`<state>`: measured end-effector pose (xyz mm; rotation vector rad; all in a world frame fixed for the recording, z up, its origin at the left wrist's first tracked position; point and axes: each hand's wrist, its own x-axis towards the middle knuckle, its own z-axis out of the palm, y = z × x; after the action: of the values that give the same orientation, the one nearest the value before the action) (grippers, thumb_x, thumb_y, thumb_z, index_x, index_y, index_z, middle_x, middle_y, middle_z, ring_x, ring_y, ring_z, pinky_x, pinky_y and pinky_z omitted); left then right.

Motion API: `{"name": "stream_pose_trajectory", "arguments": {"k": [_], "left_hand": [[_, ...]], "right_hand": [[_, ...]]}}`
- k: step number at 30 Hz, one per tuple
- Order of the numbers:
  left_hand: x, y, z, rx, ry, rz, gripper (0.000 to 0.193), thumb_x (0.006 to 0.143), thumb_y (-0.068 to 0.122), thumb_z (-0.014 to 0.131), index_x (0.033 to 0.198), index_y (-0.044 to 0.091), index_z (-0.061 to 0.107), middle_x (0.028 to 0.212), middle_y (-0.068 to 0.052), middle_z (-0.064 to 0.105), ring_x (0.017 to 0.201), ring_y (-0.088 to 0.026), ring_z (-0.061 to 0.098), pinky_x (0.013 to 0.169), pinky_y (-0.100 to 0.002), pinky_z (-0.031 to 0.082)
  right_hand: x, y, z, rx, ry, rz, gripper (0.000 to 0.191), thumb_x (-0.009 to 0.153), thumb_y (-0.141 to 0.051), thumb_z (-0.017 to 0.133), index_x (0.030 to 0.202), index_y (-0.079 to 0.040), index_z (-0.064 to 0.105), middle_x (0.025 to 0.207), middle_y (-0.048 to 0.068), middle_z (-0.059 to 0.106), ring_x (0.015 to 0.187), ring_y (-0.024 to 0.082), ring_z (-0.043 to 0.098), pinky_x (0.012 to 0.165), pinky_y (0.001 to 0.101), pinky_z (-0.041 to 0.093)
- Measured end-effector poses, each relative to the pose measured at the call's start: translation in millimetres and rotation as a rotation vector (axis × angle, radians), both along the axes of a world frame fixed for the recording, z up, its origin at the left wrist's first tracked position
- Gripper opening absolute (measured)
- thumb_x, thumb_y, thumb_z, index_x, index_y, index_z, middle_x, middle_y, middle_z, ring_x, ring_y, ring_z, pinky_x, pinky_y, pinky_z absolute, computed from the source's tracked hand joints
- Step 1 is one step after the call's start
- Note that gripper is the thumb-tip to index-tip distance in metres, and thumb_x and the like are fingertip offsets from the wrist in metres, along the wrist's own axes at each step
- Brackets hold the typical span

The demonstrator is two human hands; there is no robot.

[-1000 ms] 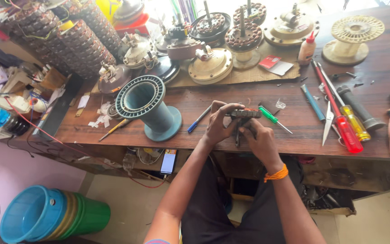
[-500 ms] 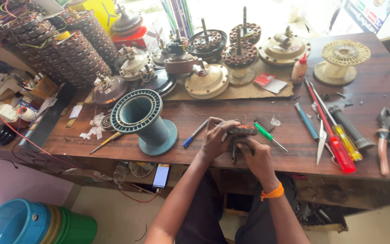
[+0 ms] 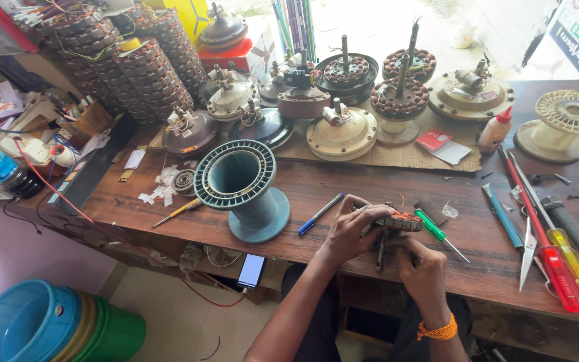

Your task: The person sits at a workbench and winds copper wire around a small motor armature, pressing and seating the wire into the slots of the commutator by hand while turning the armature to work around it.

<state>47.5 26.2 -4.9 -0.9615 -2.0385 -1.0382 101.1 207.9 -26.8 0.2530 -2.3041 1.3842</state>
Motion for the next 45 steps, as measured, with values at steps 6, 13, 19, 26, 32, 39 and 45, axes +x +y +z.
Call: {"name": "stream_pose_trajectory", "arguments": {"k": [6,13,19,26,32,39,45], "left_hand": [[0,-1,-1,-0.017,-0.032,0.01,0.043,0.088,0.009,0.078,0.129,0.02,0.068,0.13,0.0,0.072,0.109,-0.022,0.067,0.099,-0.036,0.049],[2,-2,4,-0.031,-0.045,-0.007,0.044,0.09,0.01,0.076,0.132,0.02,0.064,0.13,0.002,0.071,0.114,-0.02,0.066,0.105,-0.037,0.047],[4,-3,5,-0.042,0.001,0.004,0.043,0.092,0.012,0.075,0.133,0.019,0.063,0.131,0.001,0.069,0.114,-0.023,0.065,0.105,-0.038,0.047],[7,-4,10,-0.024,-0.031,-0.022,0.041,0.094,0.015,0.075,0.133,0.019,0.063,0.133,-0.001,0.068,0.119,-0.023,0.066,0.106,-0.038,0.048],[-2,-4,-6,-0.088,0.001,0.016,0.042,0.09,0.012,0.076,0.13,0.013,0.063,0.13,-0.005,0.069,0.122,-0.026,0.067,0.108,-0.043,0.047],[-2,3,-3,-0.086,-0.034,-0.029,0.05,0.086,0.01,0.079,0.133,0.015,0.062,0.133,-0.003,0.067,0.116,-0.026,0.062,0.107,-0.04,0.045],[-2,4,1,-0.1,-0.063,-0.04,0.06,0.077,0.003,0.073,0.134,0.016,0.061,0.133,-0.003,0.066,0.118,-0.027,0.06,0.107,-0.04,0.045]], "right_hand": [[0,5,3,-0.042,-0.021,0.048,0.015,0.09,-0.012,0.069,0.098,0.0,0.074,0.06,0.008,0.06,0.051,0.01,0.051,0.05,0.0299,0.041],[0,11,-16,-0.116,-0.007,-0.035,0.027,0.098,-0.018,0.071,0.082,0.002,0.065,0.06,0.005,0.055,0.055,0.009,0.044,0.051,0.0314,0.036],[-14,11,-33,0.051,-0.081,0.04,0.024,0.093,-0.017,0.07,0.086,0.006,0.068,0.056,0.011,0.053,0.049,0.014,0.043,0.047,0.0351,0.036],[-13,8,-18,-0.02,-0.089,0.099,0.021,0.095,-0.016,0.067,0.096,0.004,0.071,0.062,0.014,0.059,0.054,0.019,0.052,0.052,0.0377,0.043],[-14,3,-6,0.096,0.018,0.02,0.023,0.088,-0.016,0.081,0.099,0.003,0.073,0.084,0.02,0.07,0.071,0.028,0.067,0.066,0.0394,0.051],[-14,12,4,-0.024,-0.116,0.098,0.03,0.08,-0.014,0.088,0.105,-0.001,0.076,0.089,0.011,0.077,0.076,0.016,0.073,0.069,0.0326,0.057],[-12,18,5,-0.115,-0.104,0.189,0.028,0.078,-0.012,0.088,0.101,-0.002,0.076,0.091,0.01,0.075,0.071,0.016,0.069,0.065,0.0314,0.054]]}}
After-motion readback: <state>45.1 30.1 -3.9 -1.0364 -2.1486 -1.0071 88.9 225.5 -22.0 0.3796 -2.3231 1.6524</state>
